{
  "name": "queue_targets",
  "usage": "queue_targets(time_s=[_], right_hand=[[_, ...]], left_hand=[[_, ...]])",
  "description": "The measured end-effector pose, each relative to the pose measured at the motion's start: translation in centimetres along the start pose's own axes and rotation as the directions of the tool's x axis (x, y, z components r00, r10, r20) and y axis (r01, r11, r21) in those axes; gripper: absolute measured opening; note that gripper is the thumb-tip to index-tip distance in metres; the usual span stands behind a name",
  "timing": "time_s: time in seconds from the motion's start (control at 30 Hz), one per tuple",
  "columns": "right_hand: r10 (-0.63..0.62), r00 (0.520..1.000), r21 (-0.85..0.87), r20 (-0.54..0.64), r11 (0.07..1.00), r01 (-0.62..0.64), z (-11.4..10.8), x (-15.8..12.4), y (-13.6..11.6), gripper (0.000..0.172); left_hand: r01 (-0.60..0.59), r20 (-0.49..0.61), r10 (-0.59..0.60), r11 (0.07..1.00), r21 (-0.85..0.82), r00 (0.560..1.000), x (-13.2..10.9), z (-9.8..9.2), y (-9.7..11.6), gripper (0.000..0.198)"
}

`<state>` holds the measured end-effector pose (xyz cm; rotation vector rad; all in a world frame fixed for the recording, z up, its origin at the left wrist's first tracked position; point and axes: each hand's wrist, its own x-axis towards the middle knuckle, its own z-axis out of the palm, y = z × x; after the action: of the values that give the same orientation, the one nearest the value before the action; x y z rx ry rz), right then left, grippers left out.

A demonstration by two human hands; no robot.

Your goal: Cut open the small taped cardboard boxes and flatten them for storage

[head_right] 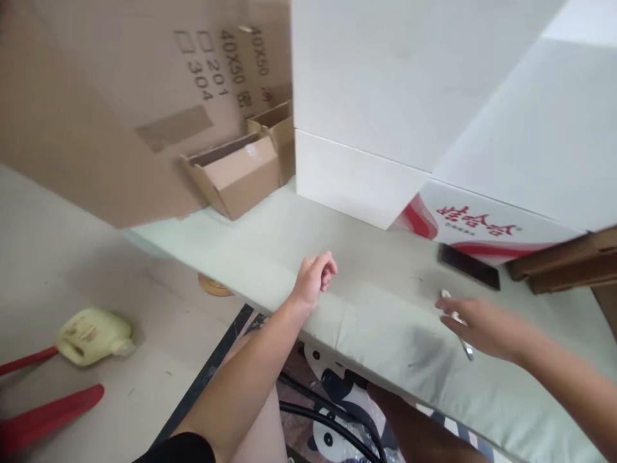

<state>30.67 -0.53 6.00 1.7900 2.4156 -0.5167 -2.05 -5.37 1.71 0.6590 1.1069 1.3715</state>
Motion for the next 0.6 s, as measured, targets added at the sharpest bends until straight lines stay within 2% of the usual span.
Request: queue_targets(time_s=[0.07,0.1,0.17,0.27,0.33,0.4,0.47,0.53,0.6], right_hand=[[-0.15,0.987,-0.18,0.064,0.971,0.159,-1.7,3.4,-8.0,0.037],[-0.241,0.966,-0.226,0.092,0.94,0.256,-2.2,5.1,-12.2,0.04],[-0.363,0.928,-0.244,0.086,0.895,0.372,-2.9,8.6,-20.3,0.042],[-0.59,0.807,-0.28,-0.034,0.781,0.559,-3.1,13.2,-31.0,0.043],[-0.677,0.726,-0.306,-0.122,0.721,0.621,-3.0,16.0,-36.8,0.051],[-0.721,0.657,-0.317,-0.222,0.69,0.651,-2.8,18.4,-41.2,0.065],[-0.744,0.609,-0.318,-0.275,0.668,0.672,-2.4,20.4,-44.1,0.07],[-0.738,0.617,-0.333,-0.272,0.674,0.66,-1.9,21.7,-45.5,0.063],[-0.728,0.636,-0.37,-0.256,0.681,0.632,-1.4,22.3,-45.6,0.044]], left_hand=[[-0.031,-0.06,0.025,0.995,-0.098,0.998,0.1,-1.7,1.0,0.045],[-0.045,-0.091,0.032,0.989,-0.144,0.995,0.2,-2.5,1.4,0.044],[-0.064,-0.145,0.031,0.971,-0.228,0.989,0.6,-3.9,2.3,0.042],[-0.067,-0.186,0.006,0.945,-0.32,0.982,1.2,-5.8,3.4,0.04],[-0.061,-0.199,-0.012,0.932,-0.357,0.98,1.4,-6.9,4.0,0.039],[-0.065,-0.221,-0.024,0.919,-0.389,0.975,1.5,-7.9,4.6,0.038],[-0.087,-0.257,-0.026,0.904,-0.418,0.966,1.6,-8.7,5.1,0.038],[-0.116,-0.298,-0.022,0.892,-0.437,0.954,1.6,-9.2,5.4,0.039],[-0.168,-0.371,-0.004,0.887,-0.431,0.928,1.5,-9.6,5.5,0.04]])
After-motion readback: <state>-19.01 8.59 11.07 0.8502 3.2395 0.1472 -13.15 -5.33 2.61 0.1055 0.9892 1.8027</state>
